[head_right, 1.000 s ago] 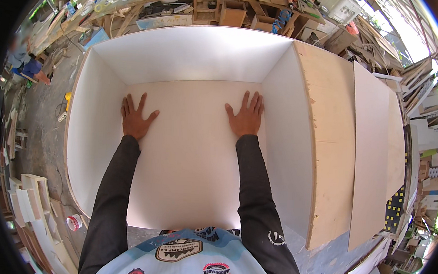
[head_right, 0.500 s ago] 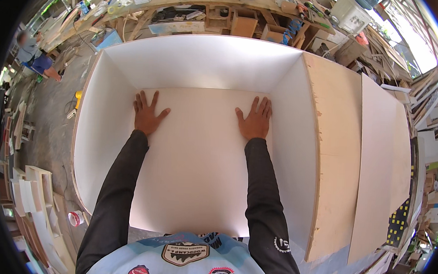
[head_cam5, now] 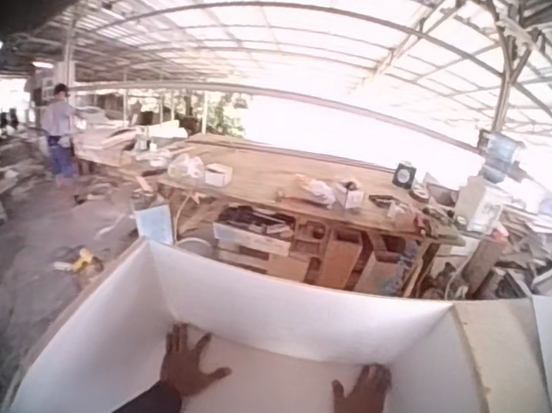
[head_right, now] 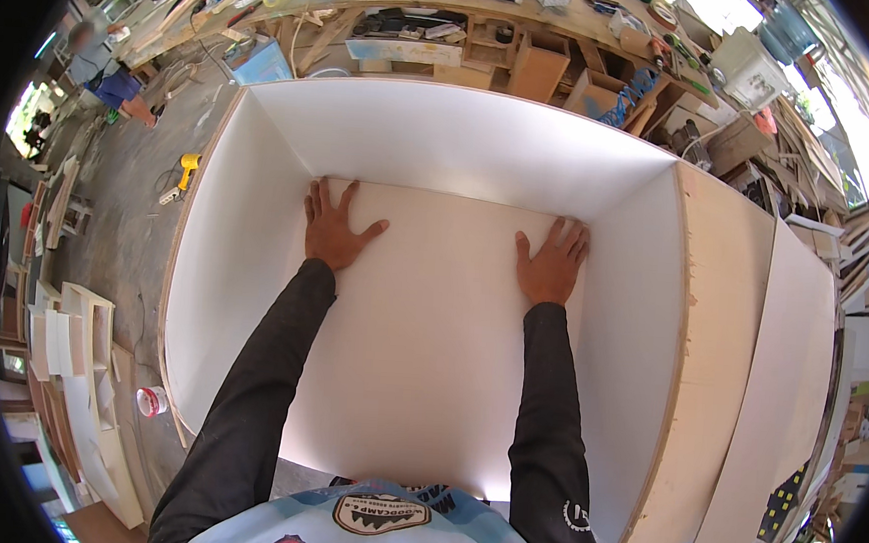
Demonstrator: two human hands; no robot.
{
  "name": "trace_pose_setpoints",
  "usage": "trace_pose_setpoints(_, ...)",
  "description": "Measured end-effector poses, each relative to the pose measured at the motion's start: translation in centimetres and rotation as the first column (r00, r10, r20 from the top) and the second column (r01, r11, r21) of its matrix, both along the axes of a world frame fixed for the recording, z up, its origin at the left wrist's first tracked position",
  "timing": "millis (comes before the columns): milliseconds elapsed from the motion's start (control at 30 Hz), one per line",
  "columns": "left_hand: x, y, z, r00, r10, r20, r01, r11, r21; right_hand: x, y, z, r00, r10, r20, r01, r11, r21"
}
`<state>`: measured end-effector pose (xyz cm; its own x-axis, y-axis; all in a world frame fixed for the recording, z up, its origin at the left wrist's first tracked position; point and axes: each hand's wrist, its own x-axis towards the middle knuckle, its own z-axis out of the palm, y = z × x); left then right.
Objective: The person picks up and organizes several white boards, then places one large white board inside a partially assembled white cabinet unit.
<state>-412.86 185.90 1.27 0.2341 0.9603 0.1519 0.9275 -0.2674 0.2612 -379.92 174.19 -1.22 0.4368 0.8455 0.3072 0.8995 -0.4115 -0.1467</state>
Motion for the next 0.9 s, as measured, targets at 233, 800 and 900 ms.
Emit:
trace_pose_setpoints(233,0.5,0.1,0.1,0.994,0.094,0.058,-0.091,0.994,-0.063,-3.5,3.0,-0.7,1.000,-0.028,0.007,0.028,0.999,0.044)
trace_pose_setpoints(800,0.1,0.4,-0.2,0.992,0.123,0.043,-0.122,0.992,-0.021,-13.6,5.5,1.3,0.948,0.280,-0.151,-0.269,0.959,0.090)
trace_pose_setpoints(900,0.1,0.4,-0.4,0.993,0.113,0.029,-0.113,0.993,0.019,-10.2,4.2,0.8,0.970,0.223,-0.099,-0.210,0.969,0.127)
